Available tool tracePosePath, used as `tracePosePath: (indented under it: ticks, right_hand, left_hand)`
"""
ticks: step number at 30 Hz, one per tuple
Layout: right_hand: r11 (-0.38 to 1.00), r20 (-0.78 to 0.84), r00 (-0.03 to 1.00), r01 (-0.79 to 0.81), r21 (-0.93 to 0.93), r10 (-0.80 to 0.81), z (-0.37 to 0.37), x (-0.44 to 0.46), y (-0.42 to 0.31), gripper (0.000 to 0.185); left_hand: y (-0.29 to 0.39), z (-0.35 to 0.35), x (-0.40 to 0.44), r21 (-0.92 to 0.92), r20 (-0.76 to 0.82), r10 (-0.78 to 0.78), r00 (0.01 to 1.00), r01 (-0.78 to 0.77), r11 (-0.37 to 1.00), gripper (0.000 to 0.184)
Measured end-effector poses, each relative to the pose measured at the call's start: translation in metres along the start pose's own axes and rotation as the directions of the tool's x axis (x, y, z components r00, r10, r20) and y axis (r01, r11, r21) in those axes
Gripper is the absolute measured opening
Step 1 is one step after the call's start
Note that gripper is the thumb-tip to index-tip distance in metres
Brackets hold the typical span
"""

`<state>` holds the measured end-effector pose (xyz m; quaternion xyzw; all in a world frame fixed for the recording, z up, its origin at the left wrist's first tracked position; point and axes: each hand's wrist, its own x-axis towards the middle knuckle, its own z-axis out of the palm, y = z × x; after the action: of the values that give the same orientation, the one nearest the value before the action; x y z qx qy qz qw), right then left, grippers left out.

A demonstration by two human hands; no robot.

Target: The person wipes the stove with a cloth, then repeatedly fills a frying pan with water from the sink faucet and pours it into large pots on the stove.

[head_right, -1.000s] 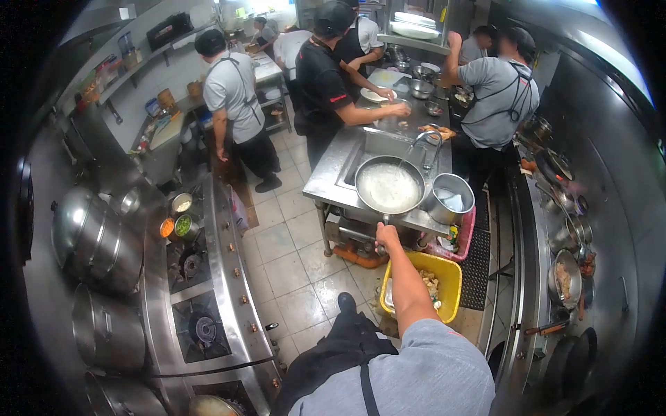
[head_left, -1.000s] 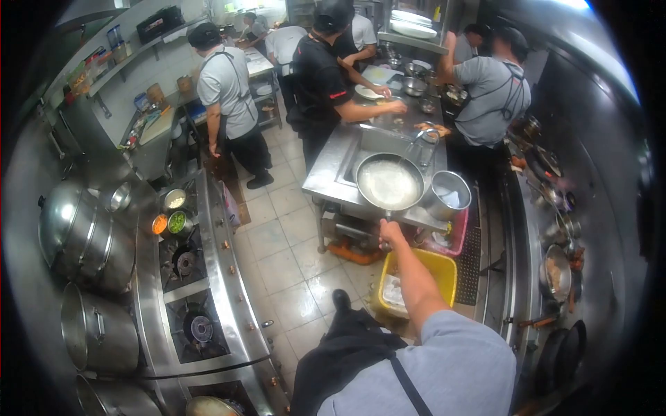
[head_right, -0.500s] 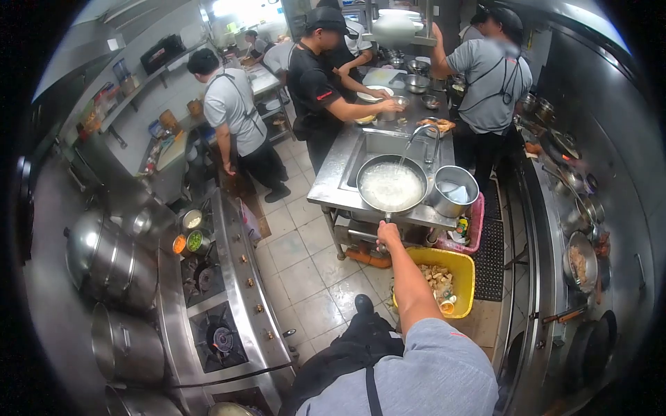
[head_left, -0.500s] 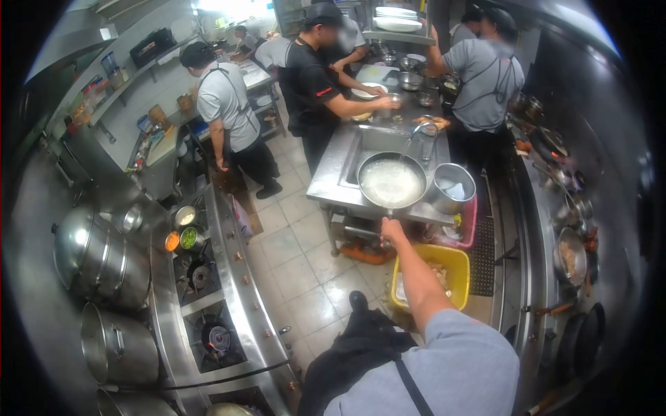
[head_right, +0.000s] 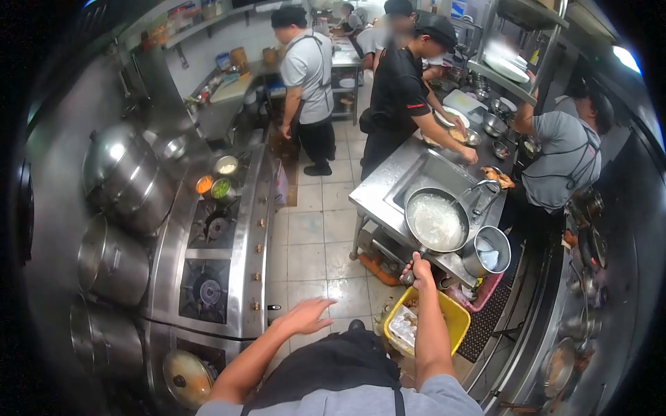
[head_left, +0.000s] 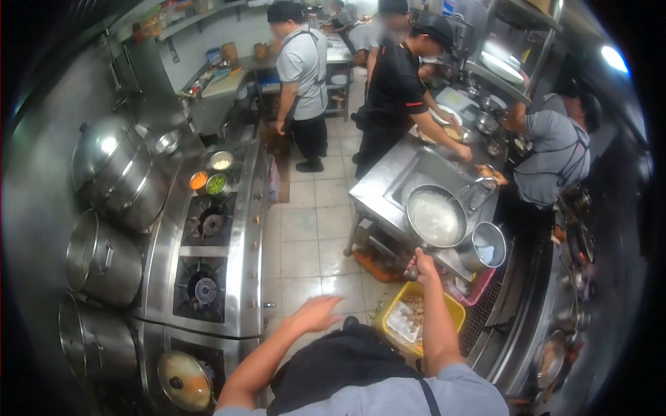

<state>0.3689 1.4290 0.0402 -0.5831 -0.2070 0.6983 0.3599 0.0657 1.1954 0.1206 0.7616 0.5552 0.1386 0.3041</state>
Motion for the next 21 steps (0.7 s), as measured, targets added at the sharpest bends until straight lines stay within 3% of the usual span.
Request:
tracePosePath:
  ticks: [1, 3, 6, 8, 9, 11, 15, 18, 19, 21]
  right_hand:
    - [1.000, -0.001, 1.000, -0.004, -0.006, 0.004, -0.004, 0.001, 0.000, 0.035]
    - [0.999, 0.086, 0.996, -0.026, 0.046, 0.022, -0.007, 0.004, -0.005, 0.035]
    - [0.997, 0.147, 0.989, -0.041, 0.062, 0.032, -0.004, 0.002, -0.012, 0.034]
    - [0.999, 0.180, 0.983, -0.041, 0.014, 0.038, -0.007, 0.008, -0.008, 0.033]
    - [0.999, 0.187, 0.981, -0.049, 0.020, 0.044, -0.006, 0.012, -0.004, 0.033]
    - [0.998, 0.113, 0.994, -0.003, -0.070, 0.011, -0.004, 0.024, 0.004, 0.034]
    - [0.931, 0.144, 0.989, 0.090, -0.353, -0.041, -0.002, 0.019, 0.009, 0.045]
    - [0.964, 0.273, 0.962, 0.070, -0.256, 0.003, -0.015, 0.025, 0.020, 0.055]
    - [0.965, 0.265, 0.964, 0.068, -0.252, 0.001, -0.026, 0.026, 0.019, 0.055]
    - [0.995, 0.191, 0.977, -0.079, -0.066, 0.091, -0.032, 0.023, 0.012, 0.066]
  left_hand:
    - [0.013, -0.003, 0.028, -0.076, -0.042, 0.100, 0.994, -0.103, 0.992, 0.052]
    - [0.030, 0.003, 0.077, -0.342, -0.006, 0.138, 0.990, -0.132, 0.930, 0.053]
    - [0.041, 0.021, 0.142, -0.301, 0.052, 0.130, 0.990, -0.109, 0.947, 0.055]
    - [0.048, 0.035, 0.177, -0.504, 0.142, -0.035, 0.989, 0.102, 0.858, 0.061]
    - [0.048, 0.042, 0.194, -0.498, 0.146, -0.044, 0.988, 0.112, 0.860, 0.061]
    - [0.047, 0.057, 0.227, -0.566, 0.112, -0.211, 0.971, 0.237, 0.790, 0.065]
    - [0.043, 0.093, 0.255, -0.664, 0.193, -0.337, 0.921, 0.376, 0.647, 0.069]
    - [0.039, 0.099, 0.259, -0.643, 0.152, -0.413, 0.898, 0.408, 0.649, 0.064]
    - [0.040, 0.103, 0.262, -0.641, 0.159, -0.407, 0.899, 0.408, 0.650, 0.064]
    - [0.035, 0.110, 0.260, -0.584, 0.083, -0.376, 0.923, 0.351, 0.732, 0.059]
